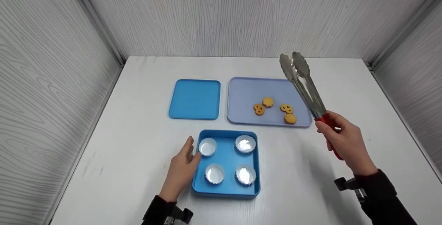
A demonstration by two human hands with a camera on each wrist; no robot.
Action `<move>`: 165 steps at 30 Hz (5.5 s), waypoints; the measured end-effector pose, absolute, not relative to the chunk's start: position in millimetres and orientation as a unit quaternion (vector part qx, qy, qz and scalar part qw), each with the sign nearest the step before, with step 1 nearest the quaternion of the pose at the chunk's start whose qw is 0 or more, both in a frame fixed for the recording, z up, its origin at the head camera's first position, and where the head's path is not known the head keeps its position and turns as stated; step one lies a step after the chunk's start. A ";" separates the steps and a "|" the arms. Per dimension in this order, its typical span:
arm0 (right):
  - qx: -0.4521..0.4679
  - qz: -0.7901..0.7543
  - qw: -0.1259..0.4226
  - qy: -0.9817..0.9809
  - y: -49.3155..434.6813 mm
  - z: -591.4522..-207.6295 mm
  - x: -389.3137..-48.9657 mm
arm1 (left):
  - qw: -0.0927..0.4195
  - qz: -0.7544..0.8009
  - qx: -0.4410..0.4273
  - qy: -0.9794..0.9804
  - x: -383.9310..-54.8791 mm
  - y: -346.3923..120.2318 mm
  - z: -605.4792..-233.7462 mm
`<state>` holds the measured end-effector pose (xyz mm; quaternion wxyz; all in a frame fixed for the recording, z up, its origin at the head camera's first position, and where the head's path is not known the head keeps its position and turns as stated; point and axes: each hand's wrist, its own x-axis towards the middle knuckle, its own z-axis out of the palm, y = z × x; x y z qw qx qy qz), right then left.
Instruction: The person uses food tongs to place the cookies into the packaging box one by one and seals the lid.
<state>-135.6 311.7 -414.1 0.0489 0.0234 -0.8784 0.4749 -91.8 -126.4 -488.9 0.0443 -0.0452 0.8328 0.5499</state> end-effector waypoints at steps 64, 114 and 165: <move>0.085 0.180 -0.133 -0.971 371.7 -395.4 -121.8 | 0.004 0.613 -0.063 0.788 -89.7 -97.7 -509.4; 0.282 0.148 0.158 -0.935 334.0 -403.2 -94.6 | 0.000 0.609 -0.065 0.791 -89.1 -98.4 -511.3; 0.381 0.043 0.181 -0.906 277.1 -398.8 -94.8 | -0.002 0.607 -0.067 0.792 -87.8 -98.1 -510.4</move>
